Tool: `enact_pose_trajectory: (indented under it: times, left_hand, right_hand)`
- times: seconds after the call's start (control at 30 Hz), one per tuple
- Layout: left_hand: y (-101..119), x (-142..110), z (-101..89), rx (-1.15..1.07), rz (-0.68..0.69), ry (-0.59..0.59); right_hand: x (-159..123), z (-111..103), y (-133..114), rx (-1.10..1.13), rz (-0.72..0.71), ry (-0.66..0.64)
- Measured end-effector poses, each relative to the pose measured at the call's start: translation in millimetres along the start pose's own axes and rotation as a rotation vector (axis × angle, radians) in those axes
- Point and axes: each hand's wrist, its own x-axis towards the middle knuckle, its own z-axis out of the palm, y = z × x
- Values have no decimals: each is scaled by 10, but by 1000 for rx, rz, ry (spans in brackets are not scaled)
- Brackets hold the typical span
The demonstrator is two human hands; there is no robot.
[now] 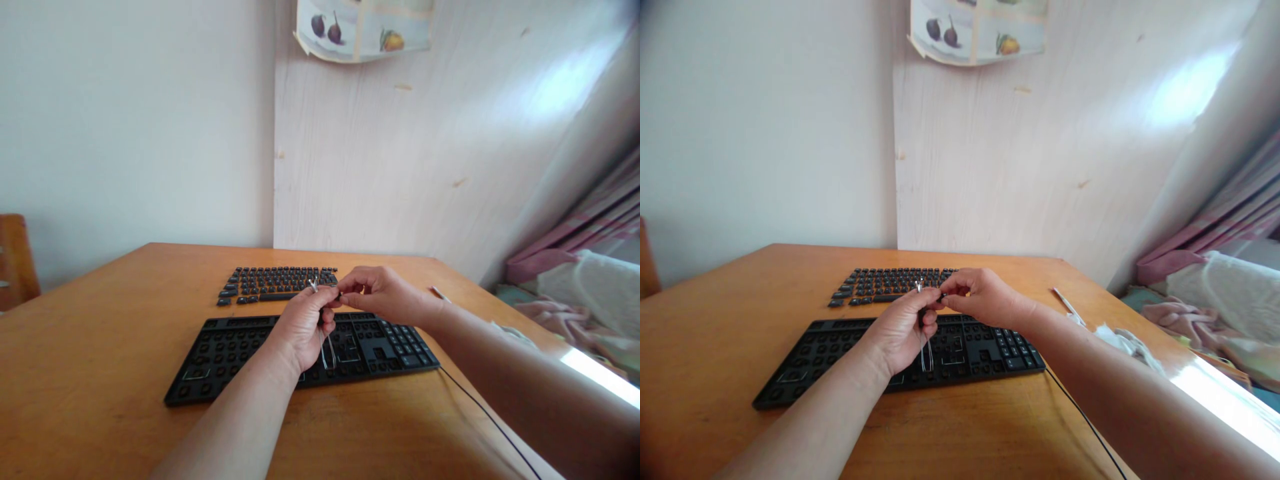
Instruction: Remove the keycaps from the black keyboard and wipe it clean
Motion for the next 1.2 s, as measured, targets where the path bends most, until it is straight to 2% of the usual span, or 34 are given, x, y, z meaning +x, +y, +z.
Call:
enact_pose_trajectory:
  times: [0.2, 0.33, 0.4, 0.5, 0.67, 0.83, 1.2]
  left_hand:
    - [-18, 22, -18, 8, -14, 71]
    - [-25, 51, -55, 18, 24, 171]
    - [-20, 54, -59, 15, 39, 176]
    - [-12, 44, -50, 10, 46, 173]
    - [-11, 35, -42, 21, 37, 183]
    - [-16, 34, -48, 52, 43, 181]
    - [-23, 29, -40, 68, 32, 175]
  right_hand:
    - [28, 8, 127, 29, 71, 39]
    - [116, -46, 488, -45, 173, 68]
    - [156, -78, 705, -149, 268, 69]
    - [189, -105, 986, -183, 340, 46]
    - [225, -98, 1267, -186, 419, 12]
    - [293, -91, 1370, -184, 448, -27]
    - [350, -97, 1385, -157, 466, -96]
